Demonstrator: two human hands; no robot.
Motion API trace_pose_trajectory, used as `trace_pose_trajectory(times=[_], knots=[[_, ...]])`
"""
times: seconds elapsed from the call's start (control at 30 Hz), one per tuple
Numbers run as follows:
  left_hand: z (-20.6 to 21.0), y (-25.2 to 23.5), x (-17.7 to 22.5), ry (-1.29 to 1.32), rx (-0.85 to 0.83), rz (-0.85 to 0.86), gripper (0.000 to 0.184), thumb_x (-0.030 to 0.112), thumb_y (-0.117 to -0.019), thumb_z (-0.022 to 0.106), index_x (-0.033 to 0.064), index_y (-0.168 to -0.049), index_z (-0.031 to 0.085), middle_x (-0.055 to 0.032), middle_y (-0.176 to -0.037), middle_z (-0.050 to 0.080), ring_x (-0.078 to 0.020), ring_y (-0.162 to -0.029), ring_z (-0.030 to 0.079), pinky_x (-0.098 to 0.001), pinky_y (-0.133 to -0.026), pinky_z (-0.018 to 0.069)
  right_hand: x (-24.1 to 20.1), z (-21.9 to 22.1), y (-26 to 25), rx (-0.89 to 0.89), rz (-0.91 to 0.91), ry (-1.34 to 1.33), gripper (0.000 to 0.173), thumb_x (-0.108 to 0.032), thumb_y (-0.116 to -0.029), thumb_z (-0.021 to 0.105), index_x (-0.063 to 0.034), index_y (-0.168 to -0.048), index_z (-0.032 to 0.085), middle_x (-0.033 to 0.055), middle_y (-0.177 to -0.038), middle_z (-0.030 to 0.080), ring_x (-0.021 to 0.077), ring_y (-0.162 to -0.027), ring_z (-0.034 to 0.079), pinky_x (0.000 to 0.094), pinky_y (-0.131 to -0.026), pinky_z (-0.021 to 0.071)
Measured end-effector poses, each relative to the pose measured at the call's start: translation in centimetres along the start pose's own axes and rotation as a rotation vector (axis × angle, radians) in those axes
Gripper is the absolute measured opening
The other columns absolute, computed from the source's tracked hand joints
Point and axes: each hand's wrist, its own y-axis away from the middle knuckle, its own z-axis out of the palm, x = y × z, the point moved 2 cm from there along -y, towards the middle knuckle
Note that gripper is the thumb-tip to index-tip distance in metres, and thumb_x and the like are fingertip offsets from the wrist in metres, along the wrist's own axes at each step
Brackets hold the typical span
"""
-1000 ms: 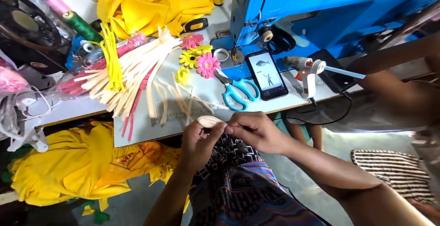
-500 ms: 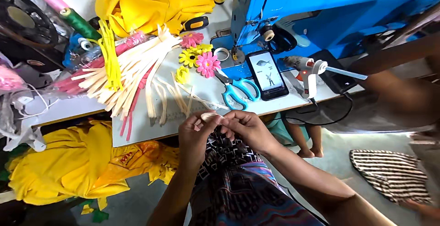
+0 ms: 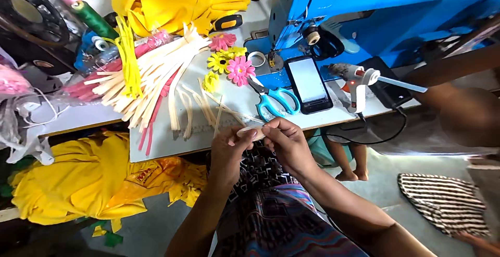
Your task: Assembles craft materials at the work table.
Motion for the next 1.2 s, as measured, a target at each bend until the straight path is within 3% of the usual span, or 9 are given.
trace_pose_trajectory(times=[0.1,0.23,0.4,0.53,0.87,1.1,1.2], knots=[[-0.2,0.0,0.5,0.061,-0.062,-0.069,0.014,-0.007,-0.0938,0.061,0.0044,-0.095,0.070,-0.0026,-0.081,0.070,-0.0076,-0.071,0.066,-0.0231,-0.073,0.0580,0.3,-0.1,-0.2,-0.053,0.031,-0.055,0.019,-0.012,-0.1012,0.056,-0.0159,-0.088,0.070,-0.0057,-0.069,0.064,0.0003,-0.062,0.058,0.0176,-0.062,0.0498],[-0.4,0.1,0.7,-0.069,-0.042,0.063,0.011,-0.004,-0.0913,0.066,0.0035,-0.098,0.071,-0.0017,-0.082,0.071,-0.0074,-0.072,0.067,-0.0227,-0.073,0.0580,-0.2,-0.6,-0.7,-0.118,0.105,0.025,0.012,-0.010,-0.1000,0.058,-0.0121,-0.096,0.069,-0.0042,-0.074,0.066,0.0013,-0.064,0.060,0.0183,-0.064,0.0522],[0.2,0.2,0.3,-0.197,-0.063,0.183,0.010,-0.001,-0.0913,0.067,0.0045,-0.098,0.072,0.0011,-0.085,0.072,-0.0051,-0.075,0.068,-0.0222,-0.074,0.0589,-0.6,-0.5,-0.9,-0.060,0.029,0.056,0.011,-0.007,-0.0981,0.059,-0.0132,-0.094,0.067,-0.0051,-0.072,0.063,0.0016,-0.063,0.059,0.0189,-0.063,0.0520],[0.1,0.3,0.0,-0.313,-0.106,0.248,0.007,0.004,-0.0934,0.067,0.0042,-0.099,0.071,0.0020,-0.085,0.071,-0.0041,-0.077,0.067,-0.0223,-0.075,0.0577,-0.7,-0.2,-0.7,-0.034,0.104,-0.049,0.018,-0.008,-0.1009,0.053,-0.0128,-0.091,0.066,-0.0037,-0.071,0.063,0.0027,-0.062,0.059,0.0196,-0.064,0.0526],[0.2,0.5,0.5,-0.349,-0.137,0.353,0.009,0.001,-0.0939,0.066,0.0021,-0.102,0.068,0.0019,-0.085,0.072,-0.0031,-0.077,0.069,-0.0199,-0.073,0.0584,-0.4,0.6,-0.4,-0.003,0.073,-0.084,0.014,-0.010,-0.1027,0.053,-0.0120,-0.095,0.064,-0.0023,-0.071,0.062,0.0037,-0.063,0.059,0.0205,-0.066,0.0521],[-0.8,1.0,0.8,-0.451,-0.105,0.411,0.010,0.006,-0.0918,0.067,0.0043,-0.101,0.070,0.0043,-0.085,0.069,0.0004,-0.073,0.062,-0.0161,-0.068,0.0527,-2.6,-1.3,-1.3,-0.289,0.185,0.239,0.004,-0.009,-0.0972,0.063,-0.0092,-0.095,0.066,-0.0057,-0.075,0.065,0.0011,-0.068,0.061,0.0179,-0.067,0.0525],[-0.6,1.2,0.8,-0.483,-0.138,0.440,0.010,0.007,-0.0926,0.066,0.0041,-0.101,0.069,0.0053,-0.083,0.068,0.0020,-0.072,0.060,-0.0145,-0.067,0.0508,-2.8,-1.3,-1.2,-0.297,0.123,0.259,0.005,-0.008,-0.0928,0.064,-0.0118,-0.090,0.065,-0.0079,-0.073,0.063,-0.0008,-0.066,0.059,0.0166,-0.064,0.0502]])
